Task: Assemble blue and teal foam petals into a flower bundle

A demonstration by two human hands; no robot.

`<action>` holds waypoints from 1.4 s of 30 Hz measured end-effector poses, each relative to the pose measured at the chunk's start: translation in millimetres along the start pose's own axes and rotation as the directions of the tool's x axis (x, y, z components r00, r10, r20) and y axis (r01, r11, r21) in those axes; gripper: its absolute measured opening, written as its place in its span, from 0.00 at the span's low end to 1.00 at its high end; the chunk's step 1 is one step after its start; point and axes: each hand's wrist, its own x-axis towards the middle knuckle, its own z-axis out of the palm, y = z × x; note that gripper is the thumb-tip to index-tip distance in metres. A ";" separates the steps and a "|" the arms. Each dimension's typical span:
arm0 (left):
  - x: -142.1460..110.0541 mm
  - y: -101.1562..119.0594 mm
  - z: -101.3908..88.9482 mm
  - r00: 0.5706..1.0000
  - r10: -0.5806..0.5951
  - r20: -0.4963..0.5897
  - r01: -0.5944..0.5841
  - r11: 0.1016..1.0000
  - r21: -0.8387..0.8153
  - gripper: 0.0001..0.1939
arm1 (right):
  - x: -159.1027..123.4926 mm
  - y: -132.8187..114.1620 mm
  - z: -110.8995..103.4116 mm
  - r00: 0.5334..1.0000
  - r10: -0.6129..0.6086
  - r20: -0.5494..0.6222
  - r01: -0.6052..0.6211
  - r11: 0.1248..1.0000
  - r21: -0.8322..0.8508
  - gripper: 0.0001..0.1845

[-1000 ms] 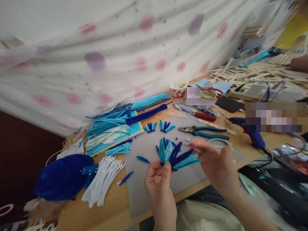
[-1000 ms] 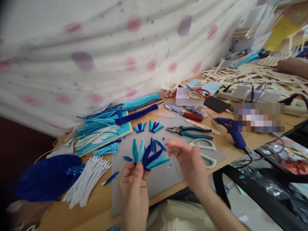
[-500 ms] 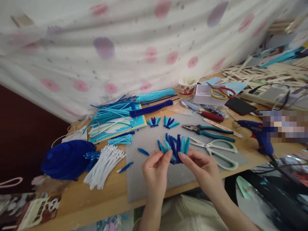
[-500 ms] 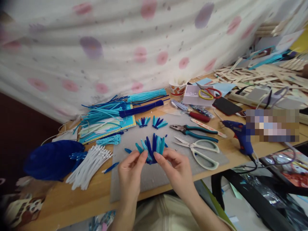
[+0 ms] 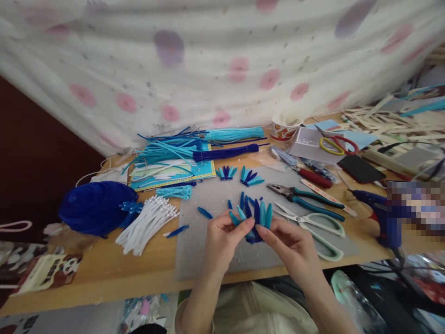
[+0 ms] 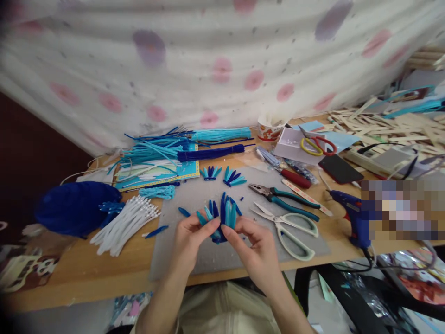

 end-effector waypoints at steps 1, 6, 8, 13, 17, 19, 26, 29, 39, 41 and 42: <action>-0.2 -0.1 1.6 1.000 0.019 -0.010 -0.019 1.000 0.009 0.14 | 0.6 -0.3 -0.9 1.000 -0.015 0.009 0.015 1.000 -0.016 0.14; -4.4 -3.7 12.3 0.997 0.040 -0.064 -0.043 0.998 -0.047 0.12 | 4.6 -0.9 -4.7 0.998 -0.029 0.057 0.029 0.999 -0.014 0.13; -3.7 -5.3 13.1 0.999 -0.024 -0.024 0.021 0.996 -0.091 0.11 | 6.4 -1.2 -7.4 0.998 -0.007 0.066 0.006 1.000 0.016 0.14; 3.3 -2.7 7.9 0.988 -0.141 0.058 0.147 0.982 -0.121 0.16 | 8.6 -4.8 -17.0 0.996 0.029 0.083 -0.024 0.998 -0.063 0.15; 4.2 3.0 10.4 0.996 -0.081 -0.025 0.082 0.996 0.026 0.13 | 7.7 -5.2 -21.0 0.990 0.005 0.141 0.017 0.988 -0.151 0.14; 3.6 3.2 13.8 0.996 -0.057 -0.066 0.061 0.996 0.059 0.13 | 6.9 -1.9 -20.2 0.995 0.012 0.102 -0.002 0.995 -0.099 0.17; -4.0 -2.6 21.1 0.988 0.064 -0.137 -0.048 0.992 0.113 0.09 | 0.5 4.1 -4.2 0.987 0.135 0.082 -0.150 0.963 0.222 0.14; -10.1 -1.3 23.6 0.986 0.123 -0.109 -0.106 0.982 0.154 0.07 | -2.4 2.2 -1.1 0.976 0.194 0.101 -0.214 0.940 0.266 0.14; -11.2 8.6 -7.1 0.986 0.125 0.114 -0.119 0.991 -0.060 0.29 | -6.3 -0.9 -8.4 0.975 0.219 -0.026 -0.189 0.891 0.413 0.12; -16.4 2.9 -6.8 0.982 0.136 0.134 -0.127 0.990 -0.068 0.32 | -6.8 -3.4 -3.3 0.969 0.242 -0.043 -0.193 0.859 0.474 0.13; -19.0 -0.2 -3.3 0.982 0.147 0.120 -0.137 0.987 -0.086 0.32 | -7.3 -4.2 0.4 0.966 0.256 -0.034 -0.205 0.842 0.499 0.13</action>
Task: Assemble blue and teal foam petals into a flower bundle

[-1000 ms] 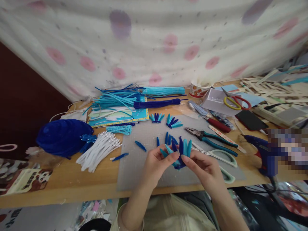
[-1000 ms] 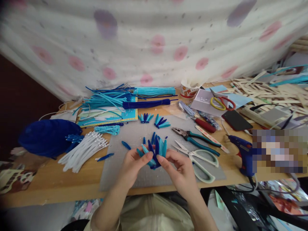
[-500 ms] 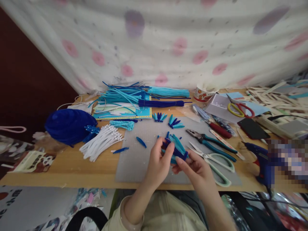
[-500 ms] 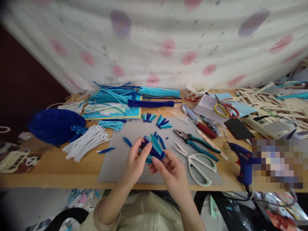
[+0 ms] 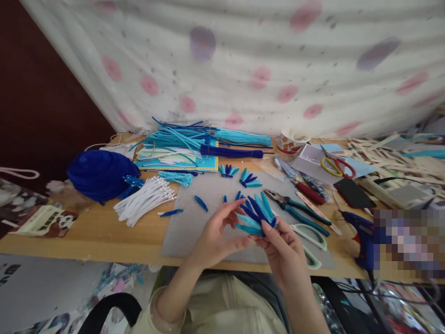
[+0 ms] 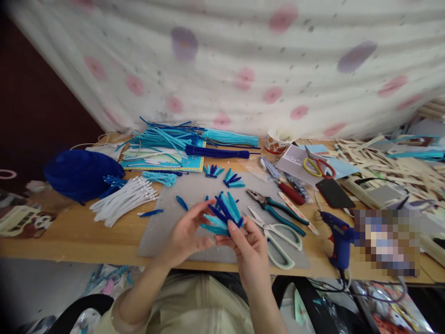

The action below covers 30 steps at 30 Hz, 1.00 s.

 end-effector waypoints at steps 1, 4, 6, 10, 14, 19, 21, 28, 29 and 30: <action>-1.9 -2.9 5.2 1.000 -0.002 -0.010 0.001 1.000 -0.028 0.30 | -1.1 1.8 3.6 1.000 0.016 0.014 -0.016 1.000 0.019 0.14; -2.7 -7.8 22.8 0.994 -0.102 0.031 0.105 0.982 -0.157 0.19 | -5.1 8.9 11.0 0.997 0.028 0.076 -0.027 1.000 -0.014 0.15; -0.7 -7.8 30.2 0.982 -0.174 0.078 0.187 0.959 -0.214 0.18 | -7.7 12.4 11.2 0.997 0.000 0.074 0.008 0.994 -0.107 0.15; 1.3 -5.5 32.6 0.955 -0.266 0.133 0.295 0.910 -0.291 0.20 | -10.6 13.5 4.8 0.992 -0.071 0.101 0.101 0.941 -0.324 0.15; -0.8 -2.5 32.3 0.946 -0.301 0.121 0.324 0.886 -0.330 0.23 | -13.0 16.6 -0.5 0.982 -0.151 0.110 0.182 0.907 -0.380 0.14; -2.3 3.4 31.6 0.940 -0.300 0.161 0.340 0.862 -0.376 0.22 | -17.1 24.8 -5.6 0.973 -0.189 0.133 0.227 0.888 -0.400 0.18; -2.3 6.6 29.8 0.933 -0.307 0.189 0.358 0.847 -0.394 0.22 | -18.5 25.3 -6.7 0.972 -0.187 0.143 0.230 0.885 -0.405 0.19; -0.7 18.2 21.5 0.929 -0.260 0.262 0.353 0.831 -0.430 0.22 | -22.4 19.5 -7.8 0.956 -0.237 0.172 0.291 0.841 -0.457 0.16; -0.1 18.5 21.1 0.929 -0.263 0.260 0.354 0.834 -0.423 0.22 | -22.8 18.9 -7.9 0.954 -0.243 0.178 0.299 0.837 -0.458 0.16; 0.6 18.3 20.9 0.930 -0.267 0.253 0.354 0.836 -0.419 0.23 | -23.1 18.4 -7.8 0.952 -0.243 0.186 0.303 0.836 -0.457 0.15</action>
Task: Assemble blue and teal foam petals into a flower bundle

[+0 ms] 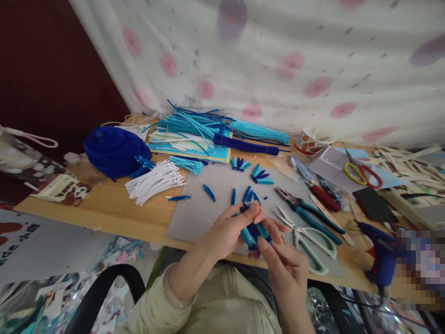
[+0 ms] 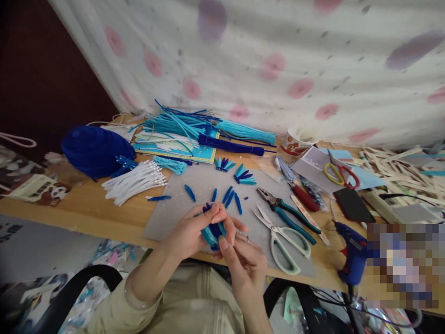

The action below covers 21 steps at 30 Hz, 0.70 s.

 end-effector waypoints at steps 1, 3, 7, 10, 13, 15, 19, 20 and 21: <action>0.9 -0.1 -0.6 1.000 -0.001 -0.006 0.001 1.000 0.003 0.24 | 0.0 -0.5 0.0 1.000 0.003 0.009 -0.003 1.000 0.005 0.15; 3.4 -0.2 -3.0 1.000 0.003 -0.015 -0.003 1.000 0.010 0.25 | 0.5 -1.7 0.6 0.999 0.031 0.025 -0.031 0.999 0.023 0.15; 8.2 1.6 -9.8 1.000 0.018 0.004 -0.018 1.000 0.023 0.26 | 4.5 -4.6 2.3 0.995 0.050 0.082 -0.054 0.997 0.046 0.16; 10.1 2.1 -11.3 0.999 0.034 -0.031 -0.032 0.998 0.045 0.26 | 8.6 -6.5 3.1 0.993 0.045 0.111 -0.050 0.998 0.045 0.15; 12.9 1.2 -9.3 0.995 0.047 -0.086 -0.043 0.998 0.048 0.26 | 10.7 -5.8 3.6 0.994 0.072 0.087 -0.076 0.996 0.045 0.15; 17.3 3.4 -9.6 0.988 0.082 -0.132 -0.080 0.997 0.021 0.26 | 10.6 -2.4 4.1 0.993 0.084 0.084 -0.089 0.994 0.059 0.15; 27.7 18.6 -22.2 0.916 0.303 -0.262 -0.323 0.946 -0.036 0.24 | 10.9 9.2 6.4 0.981 0.192 0.031 -0.194 0.966 0.170 0.15; 28.5 22.0 -26.8 0.887 0.359 -0.292 -0.379 0.925 -0.012 0.23 | 12.1 11.7 7.4 0.972 0.236 0.002 -0.231 0.949 0.213 0.15; 28.0 23.7 -31.4 0.867 0.391 -0.308 -0.402 0.915 0.031 0.23 | 13.9 13.8 8.4 0.961 0.276 -0.027 -0.260 0.931 0.258 0.15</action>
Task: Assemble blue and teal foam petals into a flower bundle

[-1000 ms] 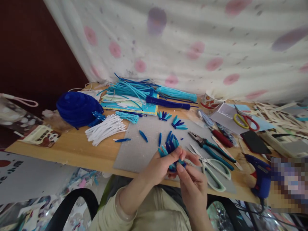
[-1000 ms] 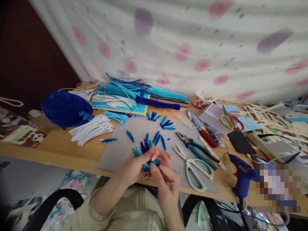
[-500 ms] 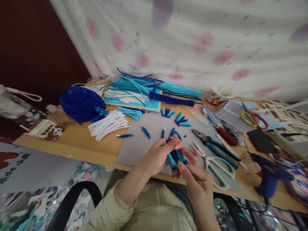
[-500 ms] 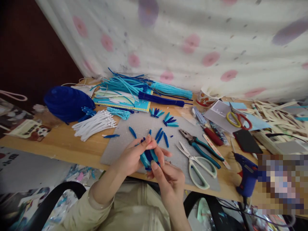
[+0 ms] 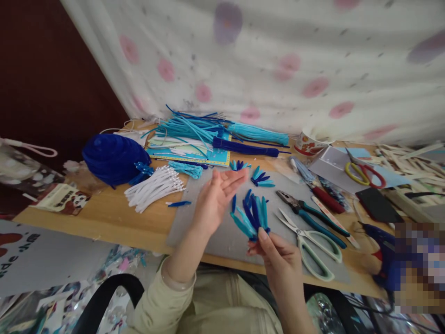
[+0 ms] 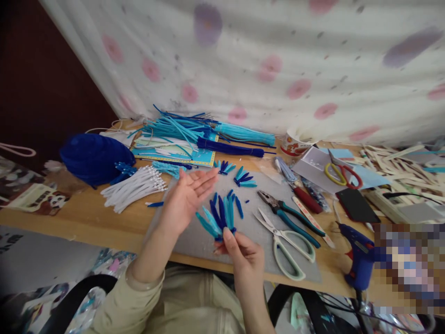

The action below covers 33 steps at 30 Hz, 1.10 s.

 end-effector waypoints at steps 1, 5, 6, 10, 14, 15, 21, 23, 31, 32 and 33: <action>-0.5 0.0 -4.3 1.000 0.015 -0.013 -0.014 0.998 0.056 0.23 | 2.6 1.1 0.9 0.999 0.026 -0.033 -0.025 0.999 0.040 0.15; -18.1 -15.3 -17.7 0.987 -0.158 0.033 0.141 0.941 0.306 0.18 | 13.2 0.7 4.2 0.994 0.071 -0.083 -0.063 0.994 0.089 0.14; -23.4 -21.0 -19.2 0.983 -0.185 0.016 0.167 0.920 0.355 0.16 | 15.3 0.0 4.6 0.994 0.071 -0.078 -0.064 0.994 0.083 0.13; -32.7 -36.8 -16.9 0.981 -0.170 -0.093 0.194 0.871 0.452 0.13 | 20.9 -3.7 4.5 0.996 0.072 -0.046 -0.071 0.997 0.024 0.11; -23.7 -38.2 -14.7 0.977 -0.062 -0.206 0.141 0.909 0.391 0.14 | 24.1 -6.3 1.0 0.986 0.164 0.012 -0.164 0.986 -0.038 0.16; -20.5 -37.2 -16.1 0.969 -0.034 -0.243 0.123 0.924 0.361 0.14 | 24.5 -6.2 -1.0 0.982 0.185 0.022 -0.184 0.982 -0.051 0.19; -9.8 -31.6 -28.6 0.947 -0.005 -0.321 0.114 0.940 0.323 0.15 | 29.9 -3.5 -20.6 0.991 -0.037 -0.125 0.009 0.977 -0.212 0.21; -9.1 -31.3 -32.4 0.939 0.028 -0.342 0.101 0.929 0.356 0.16 | 32.6 -1.1 -26.0 0.980 -0.128 -0.152 0.086 0.962 -0.257 0.27; 32.7 1.5 -55.1 0.939 0.176 -0.294 -0.004 0.864 0.504 0.17 | 27.5 28.7 -28.4 0.923 -0.365 -0.119 0.275 0.845 -0.460 0.30; 43.1 7.3 -53.7 0.950 0.168 -0.264 -0.007 0.854 0.521 0.18 | 25.9 31.6 -27.0 0.914 -0.394 -0.091 0.304 0.818 -0.489 0.30; 53.8 11.8 -51.0 0.960 0.151 -0.236 0.000 0.843 0.538 0.18 | 24.7 33.6 -25.6 0.904 -0.424 -0.054 0.338 0.788 -0.515 0.29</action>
